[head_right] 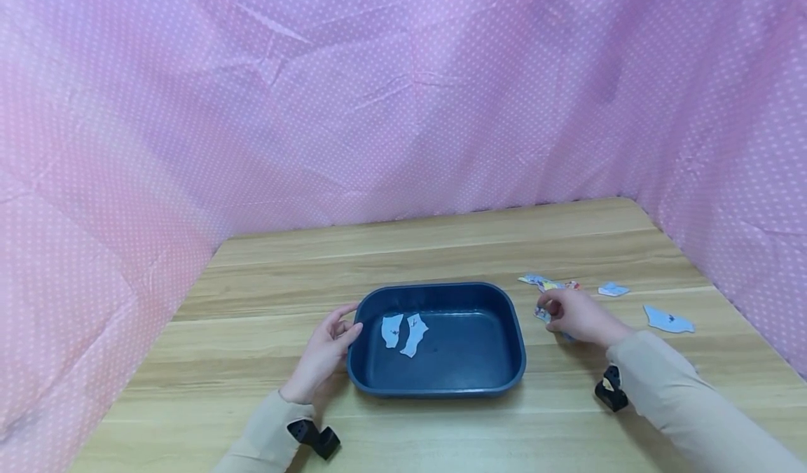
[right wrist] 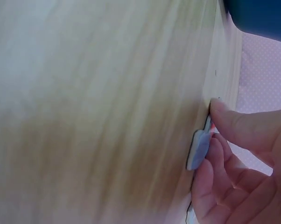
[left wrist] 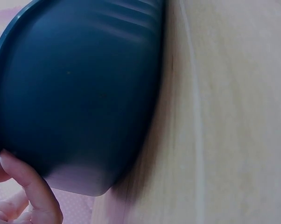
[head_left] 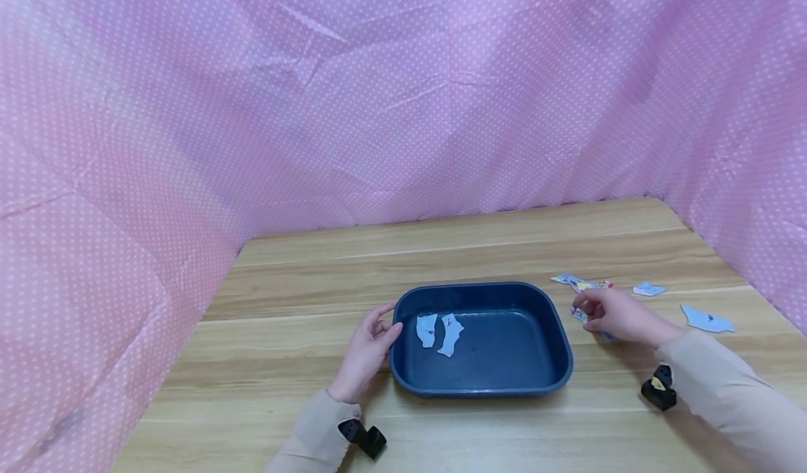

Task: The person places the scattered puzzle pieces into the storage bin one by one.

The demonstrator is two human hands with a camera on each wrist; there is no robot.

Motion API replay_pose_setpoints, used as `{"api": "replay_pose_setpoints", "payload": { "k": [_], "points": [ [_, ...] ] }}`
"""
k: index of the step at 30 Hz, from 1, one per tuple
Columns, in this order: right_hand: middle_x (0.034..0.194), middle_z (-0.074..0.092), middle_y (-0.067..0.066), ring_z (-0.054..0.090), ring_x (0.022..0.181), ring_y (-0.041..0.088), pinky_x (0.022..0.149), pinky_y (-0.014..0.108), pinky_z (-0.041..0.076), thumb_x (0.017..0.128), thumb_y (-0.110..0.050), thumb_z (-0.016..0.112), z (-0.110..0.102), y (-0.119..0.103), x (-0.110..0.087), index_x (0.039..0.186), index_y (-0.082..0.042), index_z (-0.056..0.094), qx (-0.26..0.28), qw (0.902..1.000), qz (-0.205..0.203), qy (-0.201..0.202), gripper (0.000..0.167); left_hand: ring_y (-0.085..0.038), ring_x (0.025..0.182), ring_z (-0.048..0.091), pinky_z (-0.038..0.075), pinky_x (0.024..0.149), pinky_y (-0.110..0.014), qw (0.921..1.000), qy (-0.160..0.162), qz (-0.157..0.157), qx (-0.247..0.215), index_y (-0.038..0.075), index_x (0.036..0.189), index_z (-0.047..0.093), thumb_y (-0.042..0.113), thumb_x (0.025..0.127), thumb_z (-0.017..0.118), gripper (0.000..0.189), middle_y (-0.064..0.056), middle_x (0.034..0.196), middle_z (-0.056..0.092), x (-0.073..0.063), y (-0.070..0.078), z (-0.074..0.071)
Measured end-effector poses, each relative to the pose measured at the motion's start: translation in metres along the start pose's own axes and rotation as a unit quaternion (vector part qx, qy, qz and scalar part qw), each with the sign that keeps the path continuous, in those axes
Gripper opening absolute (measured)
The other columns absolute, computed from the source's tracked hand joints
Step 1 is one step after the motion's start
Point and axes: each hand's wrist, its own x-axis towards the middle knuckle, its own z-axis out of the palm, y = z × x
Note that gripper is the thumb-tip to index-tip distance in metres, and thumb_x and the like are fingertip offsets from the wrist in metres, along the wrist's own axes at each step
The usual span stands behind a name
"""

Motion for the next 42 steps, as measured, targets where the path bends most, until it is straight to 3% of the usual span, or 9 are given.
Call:
{"api": "replay_pose_setpoints", "payload": {
  "k": [16, 32, 42],
  "points": [
    [0.082, 0.057, 0.001, 0.05, 0.074, 0.015, 0.061, 0.025, 0.043, 0.077, -0.004, 0.072, -0.0017, -0.0006, 0.0007, 0.109, 0.0, 0.061, -0.006, 0.9999, -0.011, 0.007, 0.033, -0.015, 0.064, 0.045, 0.04, 0.055, -0.022, 1.0, 0.0, -0.001, 0.004, 0.015, 0.137, 0.047, 0.018, 0.096, 0.056, 0.043, -0.006, 0.089, 0.053, 0.0001, 0.0002, -0.0008],
    [0.082, 0.059, 0.0, 0.05, 0.073, 0.009, 0.061, 0.024, 0.043, 0.079, -0.002, 0.07, -0.0003, 0.0041, -0.0017, 0.106, -0.001, 0.063, 0.0, 0.9992, -0.028, 0.027, 0.028, -0.014, 0.062, 0.045, 0.039, 0.052, -0.023, 0.9999, -0.004, -0.002, -0.011, 0.014, 0.14, 0.044, 0.016, 0.097, 0.054, 0.044, -0.008, 0.091, 0.055, 0.0007, -0.0018, -0.0008],
    [0.087, 0.06, 0.004, 0.052, 0.077, 0.013, 0.061, 0.024, 0.044, 0.083, -0.001, 0.065, -0.0007, 0.0086, -0.0029, 0.109, -0.001, 0.063, 0.016, 0.9993, -0.007, 0.034, 0.026, -0.014, 0.06, 0.046, 0.041, 0.053, -0.023, 0.9999, -0.005, -0.001, -0.009, 0.013, 0.139, 0.044, 0.015, 0.097, 0.054, 0.044, -0.013, 0.094, 0.057, 0.0025, -0.0042, -0.0006]
  ]
}}
